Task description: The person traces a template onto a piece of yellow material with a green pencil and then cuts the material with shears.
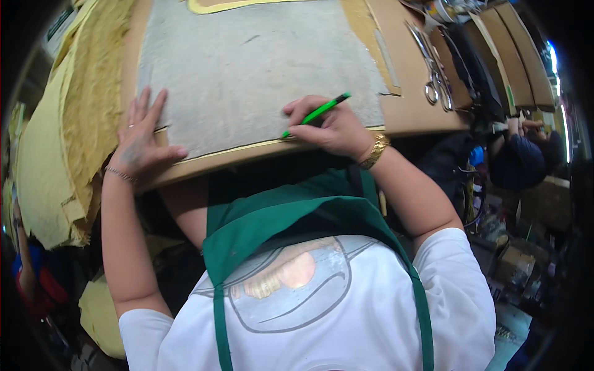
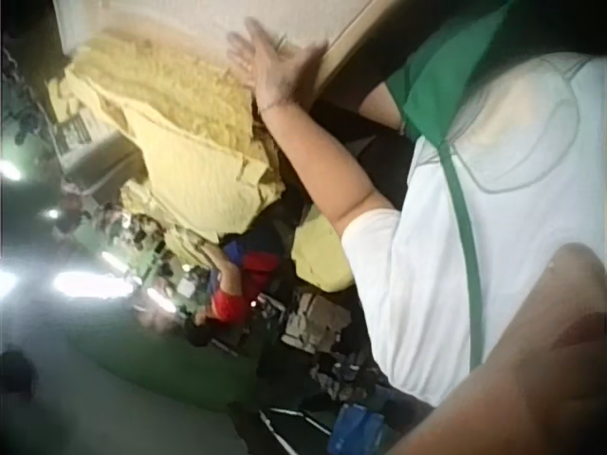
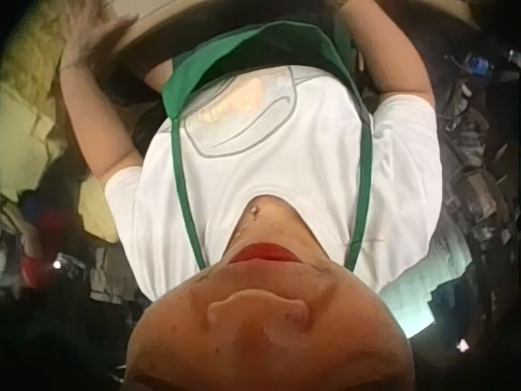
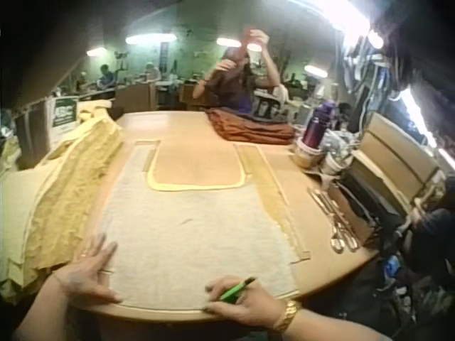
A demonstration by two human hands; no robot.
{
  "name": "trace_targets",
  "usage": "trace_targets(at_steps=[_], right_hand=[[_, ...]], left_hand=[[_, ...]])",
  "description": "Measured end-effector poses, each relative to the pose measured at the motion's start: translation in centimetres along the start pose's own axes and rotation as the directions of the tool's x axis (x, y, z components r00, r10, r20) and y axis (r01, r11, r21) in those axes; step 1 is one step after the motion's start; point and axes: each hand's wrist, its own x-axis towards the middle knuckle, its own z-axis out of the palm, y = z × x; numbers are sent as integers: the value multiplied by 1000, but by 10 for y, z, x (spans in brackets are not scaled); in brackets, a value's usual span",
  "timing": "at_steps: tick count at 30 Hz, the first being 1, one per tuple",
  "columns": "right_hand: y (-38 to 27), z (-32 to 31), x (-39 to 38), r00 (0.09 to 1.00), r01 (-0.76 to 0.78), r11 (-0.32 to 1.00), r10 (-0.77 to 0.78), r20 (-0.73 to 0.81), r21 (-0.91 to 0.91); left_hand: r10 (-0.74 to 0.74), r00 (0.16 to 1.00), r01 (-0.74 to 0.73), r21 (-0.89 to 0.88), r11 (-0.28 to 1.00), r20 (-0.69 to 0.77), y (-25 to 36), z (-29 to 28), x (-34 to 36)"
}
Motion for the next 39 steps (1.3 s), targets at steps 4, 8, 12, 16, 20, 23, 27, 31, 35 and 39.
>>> trace_targets(at_steps=[4,8,12,16,20,23,27,31,35,39], right_hand=[[16,-75,-39,995,-98,995,98,13,-2],[21,-121,-72,978,-191,980,194,-72,47],[13,-126,-66,970,-222,974,226,-89,53],[5,-112,-53,963,-220,973,228,-144,67],[-10,-46,-18,972,-100,984,128,-196,147],[-22,42,14,994,26,997,-18,-109,68],[-27,124,44,985,162,984,-158,-64,73],[-20,143,46,988,133,990,-128,-89,50],[-17,149,48,967,220,975,-219,-131,-3],[-9,126,44,968,227,972,-219,-123,53]], left_hand=[[-48,997,47,22,999,59,2,-2,1],[8,1000,-7,-29,1000,29,-8,6,6],[-2,1000,3,-38,999,14,-13,4,-1],[-16,1000,15,5,1000,19,-13,6,2],[-65,996,65,-3,998,53,-6,3,1],[-103,991,104,-10,995,90,3,-4,-1],[-92,994,93,-1,996,50,-4,2,-4],[-105,993,106,-15,994,46,-2,5,-4],[-100,995,100,1,995,28,-2,5,-4],[-64,997,63,22,998,31,0,5,3]])
